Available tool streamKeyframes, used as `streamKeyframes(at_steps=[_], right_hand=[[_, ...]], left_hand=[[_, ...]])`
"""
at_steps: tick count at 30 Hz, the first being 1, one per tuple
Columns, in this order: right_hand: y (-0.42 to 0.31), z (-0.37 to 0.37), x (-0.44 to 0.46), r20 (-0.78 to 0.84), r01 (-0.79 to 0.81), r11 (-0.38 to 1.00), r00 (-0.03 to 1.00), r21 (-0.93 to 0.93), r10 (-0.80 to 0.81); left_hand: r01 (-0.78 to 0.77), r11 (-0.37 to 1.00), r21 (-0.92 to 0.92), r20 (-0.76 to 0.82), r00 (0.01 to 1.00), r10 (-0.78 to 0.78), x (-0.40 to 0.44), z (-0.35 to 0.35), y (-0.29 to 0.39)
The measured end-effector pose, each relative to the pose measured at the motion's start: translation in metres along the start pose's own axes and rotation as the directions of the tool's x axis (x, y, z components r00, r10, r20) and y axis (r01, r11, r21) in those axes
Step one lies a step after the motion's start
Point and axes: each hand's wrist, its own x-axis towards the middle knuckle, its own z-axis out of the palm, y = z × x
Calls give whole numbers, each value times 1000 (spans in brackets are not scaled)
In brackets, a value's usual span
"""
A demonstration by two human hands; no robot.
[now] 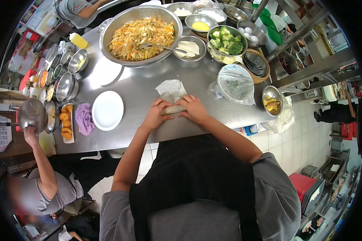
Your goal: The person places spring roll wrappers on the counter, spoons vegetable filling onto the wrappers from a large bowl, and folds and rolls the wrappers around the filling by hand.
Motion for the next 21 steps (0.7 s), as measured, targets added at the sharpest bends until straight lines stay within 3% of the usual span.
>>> streamKeyframes(at_steps=[6,16,18,21], right_hand=[[-1,1,1,-28,1,1000,1000,-21,-1],[3,2,3,8,-3,1000,1000,-19,3],[4,0,3,19,10,1000,1000,22,-10],[9,-9,1,72,-44,980,997,193,30]], left_hand=[[12,993,-115,31,999,-9,-2,-2,-8],[-44,999,-15,70,996,45,3,-5,-8],[-105,993,49,65,993,102,1,-5,-7],[-85,995,-46,-8,996,84,-2,-1,-5]])
